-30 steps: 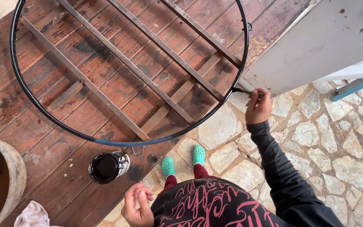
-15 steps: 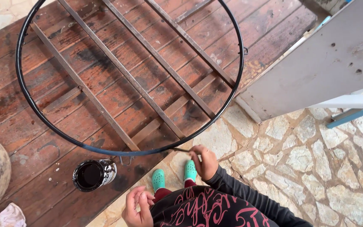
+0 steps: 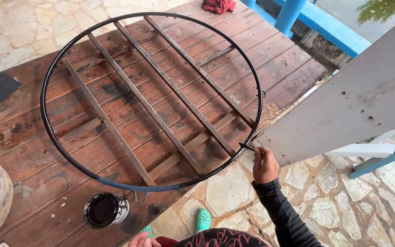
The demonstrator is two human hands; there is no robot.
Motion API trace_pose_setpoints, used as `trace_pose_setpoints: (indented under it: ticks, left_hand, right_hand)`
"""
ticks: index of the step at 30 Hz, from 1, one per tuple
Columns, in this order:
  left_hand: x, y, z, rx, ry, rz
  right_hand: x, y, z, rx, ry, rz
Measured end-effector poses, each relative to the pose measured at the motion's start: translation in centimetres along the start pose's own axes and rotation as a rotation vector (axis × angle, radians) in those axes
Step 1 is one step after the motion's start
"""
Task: Painting a circular metal frame with black paint using a brush
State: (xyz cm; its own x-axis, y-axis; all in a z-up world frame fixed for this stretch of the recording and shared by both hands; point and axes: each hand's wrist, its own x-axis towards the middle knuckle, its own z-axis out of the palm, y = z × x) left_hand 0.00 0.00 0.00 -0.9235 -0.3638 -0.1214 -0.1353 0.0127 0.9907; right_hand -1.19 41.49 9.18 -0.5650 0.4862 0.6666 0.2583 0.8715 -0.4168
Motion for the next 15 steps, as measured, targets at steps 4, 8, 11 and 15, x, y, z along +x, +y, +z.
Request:
trace_pose_setpoints:
  ticks: [4,8,11,15]
  left_hand:
    - [3.9,-0.1,-5.1,-0.069,-0.248,-0.028]
    - [6.0,10.7,-8.3,0.223,-0.306,0.013]
    - [9.2,13.1,-10.7,0.263,-0.359,0.118]
    - [12.2,16.1,-13.2,0.299,-0.383,0.322]
  right_hand:
    - [1.1,-2.6,-1.8,0.208,0.120,0.146]
    - [2.7,-3.8,-3.0,0.244,0.183,0.267]
    - [2.4,-3.3,-1.5,0.103,0.129,0.242]
    - [-0.1,-2.9,0.8,-0.184,-0.034,0.097]
